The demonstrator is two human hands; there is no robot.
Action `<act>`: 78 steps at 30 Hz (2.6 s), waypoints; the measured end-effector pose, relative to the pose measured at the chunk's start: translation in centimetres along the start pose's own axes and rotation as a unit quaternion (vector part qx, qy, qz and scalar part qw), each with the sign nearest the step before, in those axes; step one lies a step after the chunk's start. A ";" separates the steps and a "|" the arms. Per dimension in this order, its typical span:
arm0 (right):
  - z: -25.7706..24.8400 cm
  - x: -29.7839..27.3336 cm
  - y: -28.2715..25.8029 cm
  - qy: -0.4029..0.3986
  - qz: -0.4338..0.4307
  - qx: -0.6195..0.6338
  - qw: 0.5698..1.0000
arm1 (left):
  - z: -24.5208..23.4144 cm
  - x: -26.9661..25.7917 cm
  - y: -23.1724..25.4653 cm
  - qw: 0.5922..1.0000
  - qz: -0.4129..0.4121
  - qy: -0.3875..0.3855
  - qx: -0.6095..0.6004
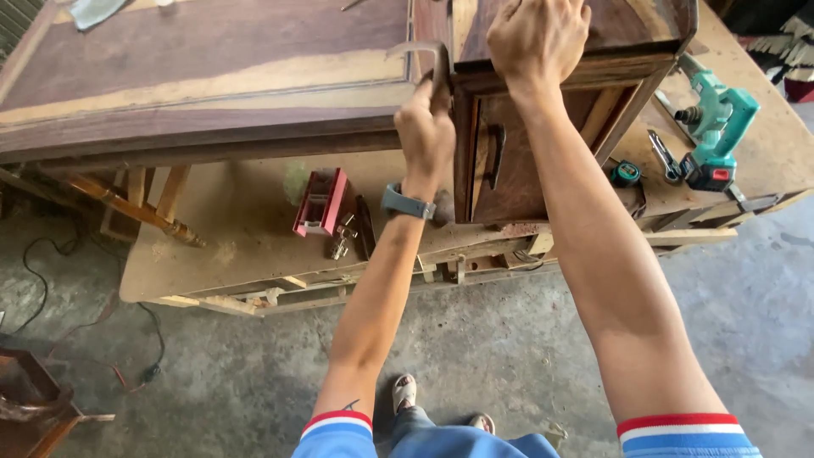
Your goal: The person sands the edges and corners of a wooden cabinet using a sanding block. They move around the cabinet to reach different sides, smoothing the wood surfaces by hand.
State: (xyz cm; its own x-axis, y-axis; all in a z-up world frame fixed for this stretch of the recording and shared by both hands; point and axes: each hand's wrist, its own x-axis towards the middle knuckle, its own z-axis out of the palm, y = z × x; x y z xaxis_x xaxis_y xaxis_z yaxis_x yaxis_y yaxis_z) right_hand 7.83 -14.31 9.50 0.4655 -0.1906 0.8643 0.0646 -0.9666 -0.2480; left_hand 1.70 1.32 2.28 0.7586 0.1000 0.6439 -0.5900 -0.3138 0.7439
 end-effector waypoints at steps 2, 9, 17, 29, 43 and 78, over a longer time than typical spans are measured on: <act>0.1 -0.1 0.1 0.032 -0.015 -0.029 0.999 | -0.1 -0.6 0.2 0.999 0.040 0.007 0.024; 0.0 0.0 -0.1 0.024 -0.009 -0.024 0.999 | -0.2 -0.1 0.6 1.000 -0.002 -0.018 -0.021; -0.9 0.0 -0.1 0.036 -0.004 0.024 0.999 | -4.0 -8.6 3.1 0.995 0.103 0.004 -0.009; -11.8 -16.9 -6.3 -0.122 0.319 0.621 0.705 | -13.8 -0.2 6.2 0.895 -0.039 -0.420 -0.147; -6.0 -21.5 -4.5 0.135 0.404 0.727 0.539 | -10.9 12.1 3.0 0.768 0.214 -0.603 -0.015; -2.2 -10.1 -7.4 0.203 0.250 0.296 0.899 | -8.5 14.6 -5.0 0.729 0.388 -0.550 0.119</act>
State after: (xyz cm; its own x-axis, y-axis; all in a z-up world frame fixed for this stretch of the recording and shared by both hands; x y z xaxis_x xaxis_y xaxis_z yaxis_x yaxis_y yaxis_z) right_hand 0.76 -5.62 3.59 0.2144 -0.7391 0.6385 0.4517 -0.5046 -0.7358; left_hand 13.36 12.40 9.47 0.0616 -0.9730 0.2226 -0.9946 -0.0412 0.0948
